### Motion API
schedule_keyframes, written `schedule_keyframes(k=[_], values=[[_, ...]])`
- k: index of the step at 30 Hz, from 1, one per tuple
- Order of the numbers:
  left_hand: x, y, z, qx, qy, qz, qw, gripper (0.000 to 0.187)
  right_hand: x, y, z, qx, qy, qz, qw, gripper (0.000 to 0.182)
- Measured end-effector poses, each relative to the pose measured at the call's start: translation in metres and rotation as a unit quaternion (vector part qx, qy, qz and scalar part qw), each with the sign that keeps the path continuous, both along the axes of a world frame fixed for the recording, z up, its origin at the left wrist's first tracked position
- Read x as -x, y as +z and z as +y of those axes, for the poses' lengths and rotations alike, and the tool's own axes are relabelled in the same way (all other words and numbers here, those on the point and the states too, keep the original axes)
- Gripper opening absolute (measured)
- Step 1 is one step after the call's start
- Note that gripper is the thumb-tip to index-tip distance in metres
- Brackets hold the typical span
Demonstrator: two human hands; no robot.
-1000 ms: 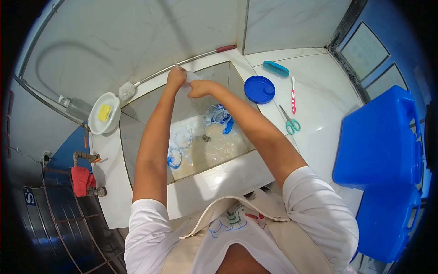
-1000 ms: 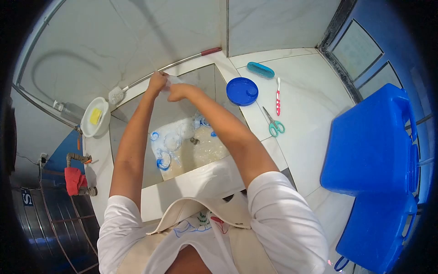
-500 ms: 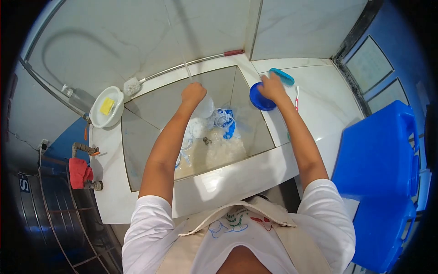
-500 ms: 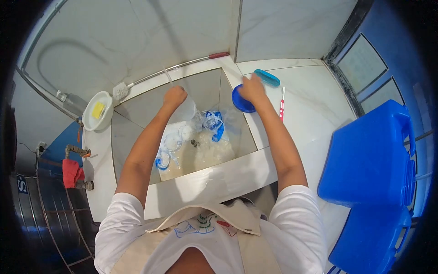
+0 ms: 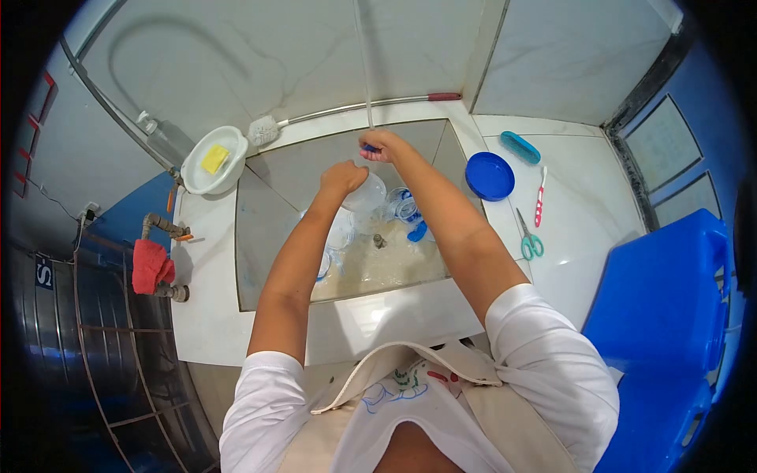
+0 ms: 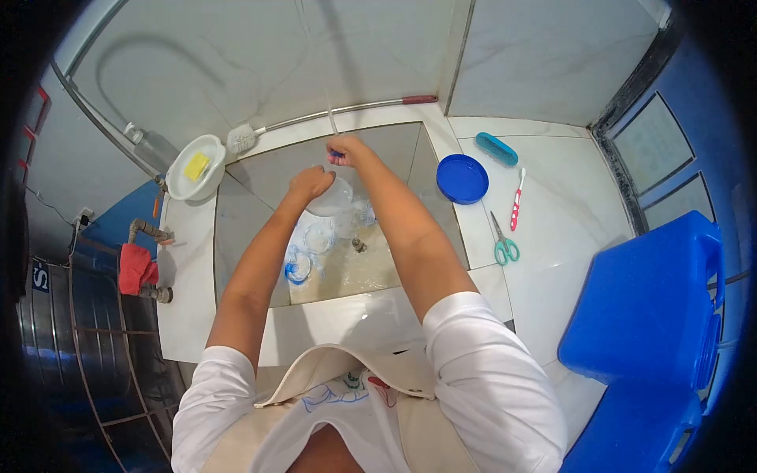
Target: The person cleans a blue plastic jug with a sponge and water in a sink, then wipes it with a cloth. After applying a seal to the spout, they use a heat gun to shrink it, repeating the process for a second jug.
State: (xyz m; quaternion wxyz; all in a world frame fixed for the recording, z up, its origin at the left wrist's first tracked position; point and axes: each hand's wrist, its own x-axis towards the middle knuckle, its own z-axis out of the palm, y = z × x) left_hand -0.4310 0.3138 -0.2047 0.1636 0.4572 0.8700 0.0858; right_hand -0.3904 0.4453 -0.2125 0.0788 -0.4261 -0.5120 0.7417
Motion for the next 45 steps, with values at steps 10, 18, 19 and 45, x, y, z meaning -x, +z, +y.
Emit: schedule_keyframes(k=[10, 18, 19, 45], values=[[-0.019, -0.032, 0.055, -0.187, -0.009, -0.544, 0.818, 0.060, -0.086, 0.025, 0.003, -0.452, 0.087, -0.075, 0.885, 0.027], [-0.035, -0.008, 0.055, -0.067, -0.060, -0.835, 0.542, 0.038, -0.085, -0.034, 0.010, -0.401, 0.019, -0.040, 0.915, 0.021], [-0.028, -0.016, 0.060, -0.080, -0.008, -0.847, 0.526, 0.032, -0.074, -0.045, 0.014, -0.390, 0.022, -0.029, 0.920, 0.022], [-0.236, 0.030, 0.150, -0.285, -0.183, -0.461, 0.820, 0.037, -0.372, 0.086, -0.104, -0.516, -0.193, -0.259, 0.793, 0.030]])
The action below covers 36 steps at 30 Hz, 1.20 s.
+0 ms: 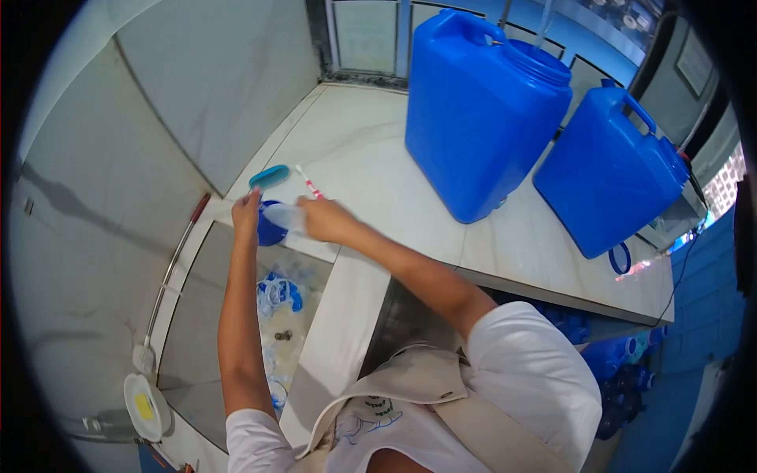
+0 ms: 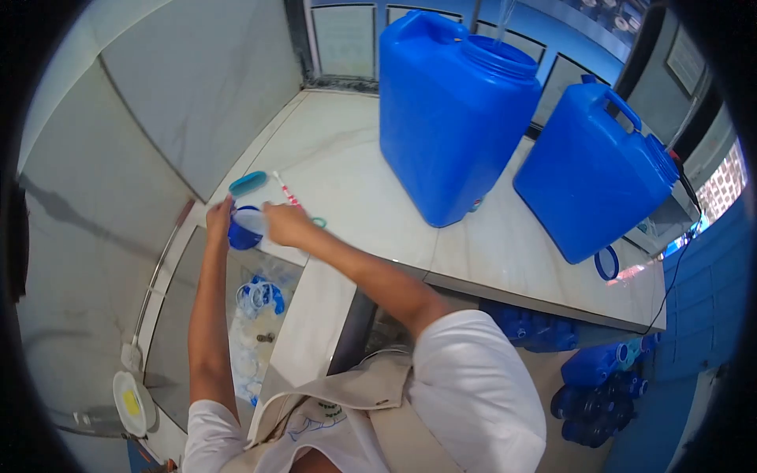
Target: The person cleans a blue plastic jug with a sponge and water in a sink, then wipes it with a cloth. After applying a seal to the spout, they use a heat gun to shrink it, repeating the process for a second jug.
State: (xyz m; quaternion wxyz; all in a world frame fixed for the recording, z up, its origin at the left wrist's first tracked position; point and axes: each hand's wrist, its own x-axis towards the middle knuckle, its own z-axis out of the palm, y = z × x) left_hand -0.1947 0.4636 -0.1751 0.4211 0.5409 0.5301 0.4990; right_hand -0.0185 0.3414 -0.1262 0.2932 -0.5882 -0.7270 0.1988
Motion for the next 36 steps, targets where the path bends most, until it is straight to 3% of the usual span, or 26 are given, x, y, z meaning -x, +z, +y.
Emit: schedule_keyframes(k=[3, 6, 7, 11, 14, 16, 18, 21, 23, 26, 28, 30, 31, 32, 34, 35, 36], values=[[-0.104, 0.077, 0.029, 0.005, -0.154, -0.016, 0.988, 0.032, -0.102, 0.016, -0.050, 0.072, -0.057, -0.086, 0.992, 0.032], [-0.237, 0.168, 0.034, -0.106, -0.250, -0.139, 0.952, 0.036, -0.181, 0.012, -0.090, 0.138, -0.004, -0.109, 0.984, 0.034], [-0.269, 0.197, 0.047, -0.135, -0.281, -0.013, 0.950, 0.043, -0.204, 0.005, -0.101, 0.140, 0.016, -0.092, 0.986, 0.035], [-0.401, 0.259, 0.097, -0.246, -0.273, 0.033, 0.929, 0.046, -0.262, 0.028, -0.144, 0.229, 0.020, 0.000, 0.973, 0.030], [-0.455, 0.283, 0.110, -0.324, -0.185, 0.112, 0.921, 0.048, -0.302, 0.047, -0.169, 0.280, 0.023, 0.084, 0.956, 0.030], [-0.469, 0.294, 0.112, -0.259, -0.272, 0.250, 0.892, 0.046, -0.326, 0.058, -0.183, 0.308, 0.014, 0.152, 0.939, 0.028], [-0.478, 0.301, 0.117, -0.258, -0.275, 0.281, 0.883, 0.043, -0.349, 0.062, -0.198, 0.321, -0.013, 0.203, 0.925, 0.028], [-0.473, 0.308, 0.132, -0.161, -0.349, 0.354, 0.853, 0.036, -0.375, 0.055, -0.221, 0.301, -0.073, 0.275, 0.910, 0.025], [-0.455, 0.304, 0.121, -0.103, -0.481, 0.193, 0.849, 0.035, -0.390, 0.043, -0.232, 0.294, -0.100, 0.321, 0.895, 0.023], [-0.450, 0.295, 0.130, -0.086, -0.560, 0.098, 0.818, 0.043, -0.402, 0.035, -0.244, 0.279, -0.126, 0.376, 0.875, 0.019], [-0.453, 0.300, 0.112, -0.095, -0.528, 0.118, 0.836, 0.048, -0.402, 0.034, -0.243, 0.275, -0.122, 0.389, 0.871, 0.018], [-0.467, 0.304, 0.098, -0.108, -0.245, 0.189, 0.945, 0.053, -0.403, 0.032, -0.240, 0.271, -0.129, 0.404, 0.864, 0.018], [-0.469, 0.313, 0.087, -0.134, -0.227, 0.331, 0.906, 0.063, -0.402, 0.032, -0.238, 0.272, -0.128, 0.404, 0.864, 0.018], [-0.472, 0.316, 0.098, -0.132, -0.226, 0.331, 0.907, 0.063, -0.399, 0.032, -0.234, 0.282, -0.125, 0.397, 0.864, 0.018], [-0.479, 0.323, 0.129, -0.095, -0.382, 0.477, 0.786, 0.069, -0.393, 0.032, -0.229, 0.293, -0.121, 0.388, 0.865, 0.018], [-0.473, 0.317, 0.136, -0.151, -0.451, 0.361, 0.802, 0.061, -0.392, 0.031, -0.227, 0.299, -0.115, 0.378, 0.869, 0.018], [-0.473, 0.315, 0.133, -0.152, -0.451, 0.361, 0.802, 0.061, -0.391, 0.030, -0.226, 0.303, -0.111, 0.369, 0.872, 0.018]])
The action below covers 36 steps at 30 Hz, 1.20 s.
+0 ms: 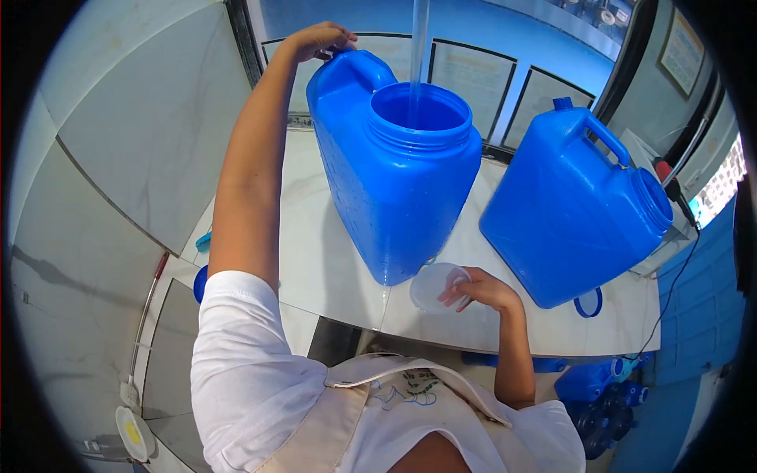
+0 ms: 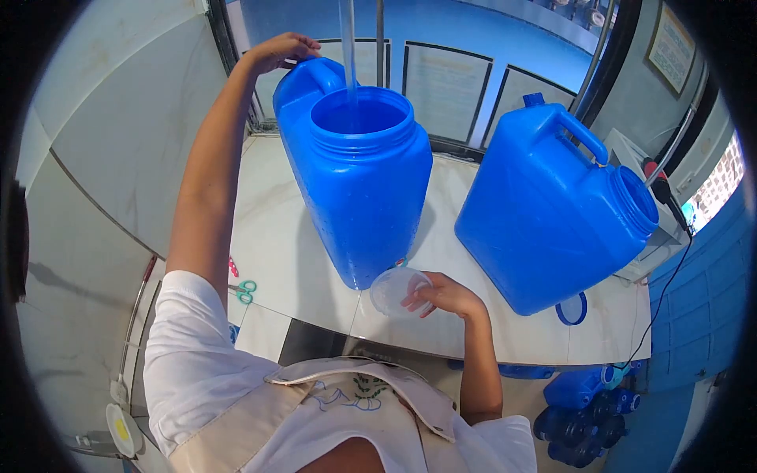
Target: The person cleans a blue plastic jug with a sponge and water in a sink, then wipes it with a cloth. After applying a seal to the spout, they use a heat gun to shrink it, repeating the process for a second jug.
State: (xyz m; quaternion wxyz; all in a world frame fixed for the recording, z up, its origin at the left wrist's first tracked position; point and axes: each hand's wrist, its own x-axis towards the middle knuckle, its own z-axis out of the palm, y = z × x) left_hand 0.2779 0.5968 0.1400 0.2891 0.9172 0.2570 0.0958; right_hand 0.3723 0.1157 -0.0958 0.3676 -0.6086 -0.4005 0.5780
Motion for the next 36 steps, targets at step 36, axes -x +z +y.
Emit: schedule_keyframes(k=[36], values=[[0.399, -0.333, -0.188, -0.268, 0.265, -0.021, 0.926, 0.021, 0.038, -0.153, 0.016, -0.069, -0.142, -0.436, 0.886, 0.035]])
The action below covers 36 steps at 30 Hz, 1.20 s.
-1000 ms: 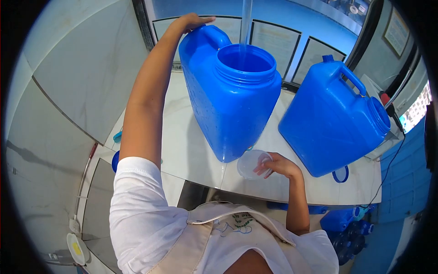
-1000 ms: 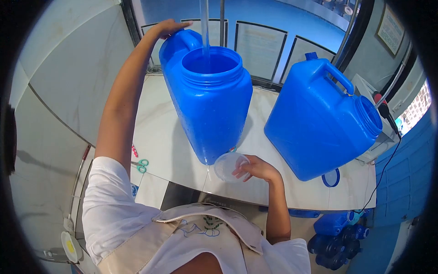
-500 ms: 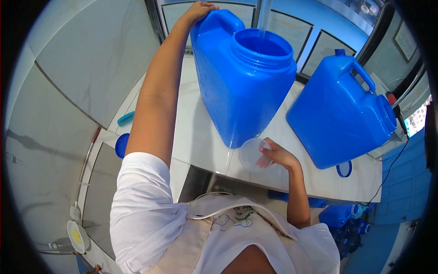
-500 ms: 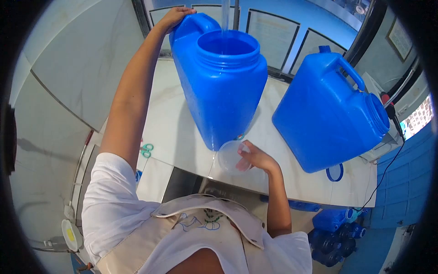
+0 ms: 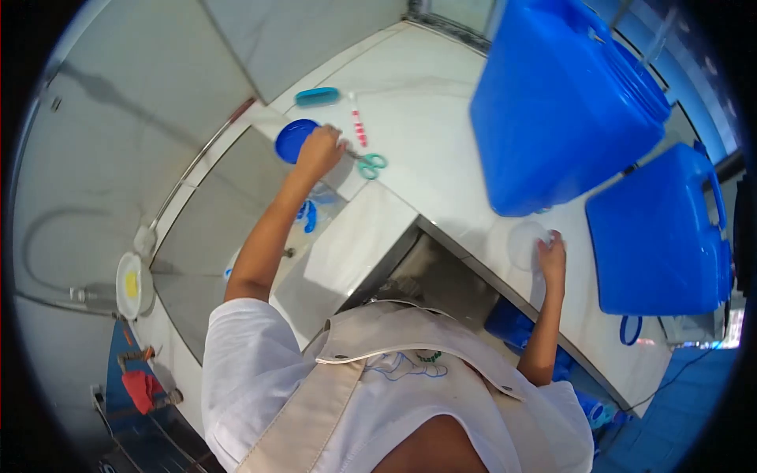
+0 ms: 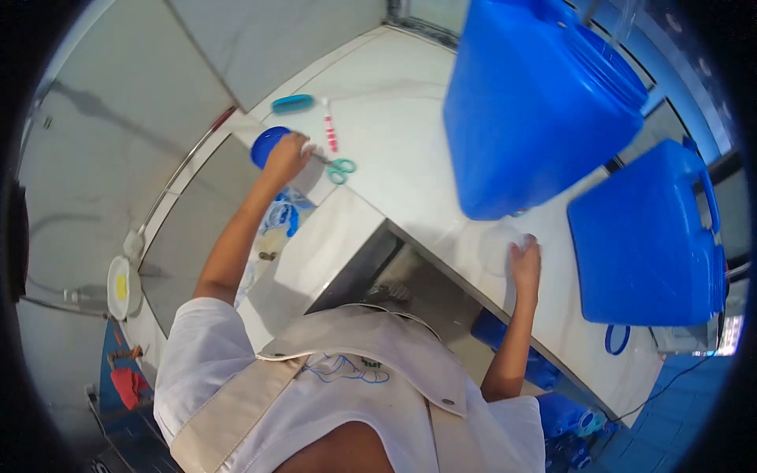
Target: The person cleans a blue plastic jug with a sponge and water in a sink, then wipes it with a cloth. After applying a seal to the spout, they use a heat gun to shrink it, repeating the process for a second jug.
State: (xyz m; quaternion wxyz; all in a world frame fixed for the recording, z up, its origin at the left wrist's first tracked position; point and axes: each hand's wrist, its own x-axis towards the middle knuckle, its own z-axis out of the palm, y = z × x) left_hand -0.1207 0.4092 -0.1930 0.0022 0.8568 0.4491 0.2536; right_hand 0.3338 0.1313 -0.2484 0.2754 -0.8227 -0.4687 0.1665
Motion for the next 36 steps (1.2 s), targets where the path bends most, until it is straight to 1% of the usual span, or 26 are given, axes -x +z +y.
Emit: schedule_keyframes(k=[1, 2, 3, 6, 8, 9, 10, 12, 13, 15, 16, 17, 18, 19, 20, 22, 24, 27, 29, 30, 31, 32, 33, 34, 35, 36], values=[[0.022, -0.012, -0.009, -0.003, 0.013, -0.001, 1.000, 0.021, 0.021, 0.013, -0.002, -0.037, -0.052, -0.212, 0.975, 0.034], [0.042, -0.023, -0.017, -0.025, 0.036, 0.025, 0.999, 0.018, 0.041, 0.027, 0.002, -0.078, -0.102, -0.412, 0.902, 0.034], [0.063, -0.033, -0.023, -0.045, 0.061, 0.050, 0.996, 0.015, 0.059, 0.041, 0.011, -0.086, -0.087, -0.413, 0.903, 0.034], [0.106, -0.048, -0.025, -0.030, 0.070, 0.059, 0.995, 0.007, 0.135, 0.080, 0.049, -0.060, 0.138, -0.117, 0.982, 0.026], [0.122, -0.043, -0.035, -0.030, 0.060, 0.060, 0.996, 0.005, 0.211, 0.088, 0.099, -0.061, 0.278, 0.142, 0.948, 0.023], [0.135, -0.040, -0.039, -0.030, 0.039, 0.058, 0.997, 0.004, 0.262, 0.105, 0.119, 0.003, 0.299, 0.239, 0.924, 0.021], [0.152, -0.039, -0.045, -0.032, 0.054, 0.057, 0.996, 0.004, 0.305, 0.100, 0.148, -0.003, 0.390, 0.210, 0.897, 0.020], [0.187, -0.041, -0.055, -0.046, 0.093, -0.093, 0.990, 0.008, 0.402, 0.110, 0.196, -0.045, 0.540, 0.182, 0.820, 0.023], [0.210, -0.045, -0.055, -0.050, 0.102, -0.093, 0.989, 0.008, 0.454, 0.124, 0.211, 0.019, 0.549, 0.231, 0.803, 0.024], [0.267, -0.055, -0.049, 0.099, 0.296, -0.223, 0.923, 0.014, 0.552, 0.133, 0.240, -0.013, 0.577, 0.263, 0.773, 0.022], [0.292, -0.057, -0.046, 0.096, 0.304, -0.225, 0.921, 0.014, 0.599, 0.133, 0.254, 0.040, 0.560, 0.358, 0.746, 0.021], [0.316, -0.058, -0.043, 0.227, 0.289, -0.414, 0.833, 0.016, 0.638, 0.136, 0.262, 0.055, 0.557, 0.339, 0.756, 0.019], [0.336, -0.058, -0.038, 0.342, 0.254, -0.579, 0.695, 0.018, 0.668, 0.139, 0.272, 0.069, 0.552, 0.322, 0.766, 0.017], [0.352, -0.058, -0.033, 0.387, 0.281, -0.588, 0.653, 0.020, 0.690, 0.135, 0.286, 0.071, 0.557, 0.323, 0.762, 0.017], [0.360, -0.051, -0.037, 0.384, 0.286, -0.588, 0.651, 0.020, 0.708, 0.129, 0.300, 0.089, 0.553, 0.301, 0.772, 0.015], [0.359, -0.021, -0.045, 0.427, 0.220, -0.645, 0.595, 0.024, 0.721, 0.128, 0.301, 0.108, 0.552, 0.277, 0.779, 0.014], [0.359, -0.010, -0.050, 0.402, 0.222, -0.650, 0.605, 0.025, 0.706, 0.135, 0.294, 0.151, 0.500, 0.360, 0.773, 0.012], [0.360, -0.005, -0.042, 0.431, 0.149, -0.640, 0.619, 0.022, 0.705, 0.135, 0.298, 0.147, 0.504, 0.320, 0.789, 0.012], [0.352, -0.001, -0.050, 0.295, 0.241, -0.374, 0.846, 0.018, 0.701, 0.140, 0.300, 0.129, 0.508, 0.300, 0.797, 0.013], [0.349, -0.004, -0.056, 0.296, 0.239, -0.374, 0.846, 0.018, 0.699, 0.146, 0.299, 0.122, 0.515, 0.289, 0.797, 0.012], [0.348, -0.007, -0.063, 0.180, 0.222, -0.229, 0.930, 0.017, 0.699, 0.147, 0.301, 0.114, 0.523, 0.280, 0.797, 0.012], [0.347, -0.011, -0.072, 0.057, 0.196, -0.076, 0.976, 0.016, 0.698, 0.145, 0.299, 0.114, 0.520, 0.283, 0.798, 0.012], [0.347, -0.009, -0.078, 0.007, 0.156, -0.025, 0.987, 0.013, 0.699, 0.140, 0.301, 0.030, 0.635, 0.082, 0.767, 0.015], [0.345, -0.007, -0.085, 0.008, 0.154, -0.023, 0.988, 0.013, 0.701, 0.129, 0.304, -0.054, 0.711, -0.124, 0.690, 0.019], [0.344, -0.003, -0.091, -0.029, 0.124, -0.017, 0.992, 0.013, 0.712, 0.097, 0.328, -0.115, 0.765, -0.271, 0.573, 0.036], [0.344, 0.002, -0.096, -0.067, 0.096, -0.012, 0.993, 0.013, 0.710, 0.095, 0.322, -0.117, 0.765, -0.271, 0.573, 0.036]])
